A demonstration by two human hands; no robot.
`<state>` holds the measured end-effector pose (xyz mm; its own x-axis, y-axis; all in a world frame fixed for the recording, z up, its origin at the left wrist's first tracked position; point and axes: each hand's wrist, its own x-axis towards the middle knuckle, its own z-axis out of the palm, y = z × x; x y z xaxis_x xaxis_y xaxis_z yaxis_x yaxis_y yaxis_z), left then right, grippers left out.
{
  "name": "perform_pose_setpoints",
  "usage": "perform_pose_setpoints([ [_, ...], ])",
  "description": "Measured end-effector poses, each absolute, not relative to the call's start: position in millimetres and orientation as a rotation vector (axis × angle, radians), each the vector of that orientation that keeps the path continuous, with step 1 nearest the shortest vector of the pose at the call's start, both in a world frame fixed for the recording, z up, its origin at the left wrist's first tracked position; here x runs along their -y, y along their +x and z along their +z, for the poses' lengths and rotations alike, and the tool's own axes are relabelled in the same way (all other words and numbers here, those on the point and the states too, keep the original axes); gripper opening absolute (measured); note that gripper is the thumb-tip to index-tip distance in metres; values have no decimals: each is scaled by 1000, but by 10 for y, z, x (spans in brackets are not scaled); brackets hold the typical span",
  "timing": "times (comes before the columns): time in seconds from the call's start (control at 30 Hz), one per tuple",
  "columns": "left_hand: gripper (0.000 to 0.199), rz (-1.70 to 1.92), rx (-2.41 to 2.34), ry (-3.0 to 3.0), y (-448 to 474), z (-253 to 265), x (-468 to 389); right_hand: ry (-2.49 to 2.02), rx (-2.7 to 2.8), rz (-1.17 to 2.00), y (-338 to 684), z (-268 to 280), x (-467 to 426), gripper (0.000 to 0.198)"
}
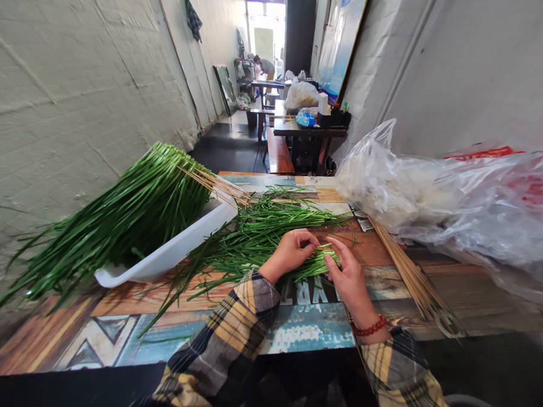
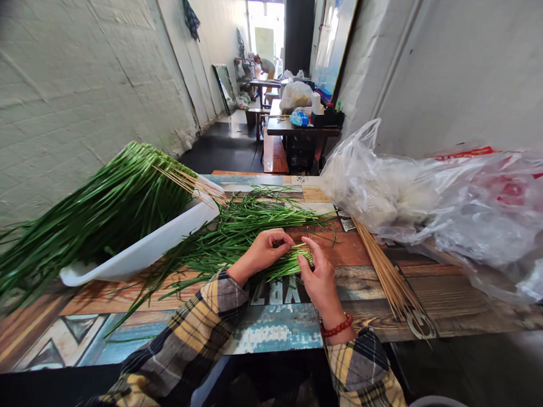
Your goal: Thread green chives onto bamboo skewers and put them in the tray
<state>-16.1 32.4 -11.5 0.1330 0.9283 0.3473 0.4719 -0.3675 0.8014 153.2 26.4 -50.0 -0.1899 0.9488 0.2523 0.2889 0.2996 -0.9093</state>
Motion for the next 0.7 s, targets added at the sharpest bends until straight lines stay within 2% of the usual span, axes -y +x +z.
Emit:
perform_pose_setpoints([
  [0.3,14,1174,-1327,1898,-162,-119,-325,-1094,1644,925,1520,-450,-243,45],
  [0.57,16,1137,-1292,1968,-131,-103,-303,-1090,1585,913,1498,-536,-285,29],
  [0.7,16,1096,-1255,1984,-132,-84,-289,-1103,1573,933,1497,-538,-283,28],
])
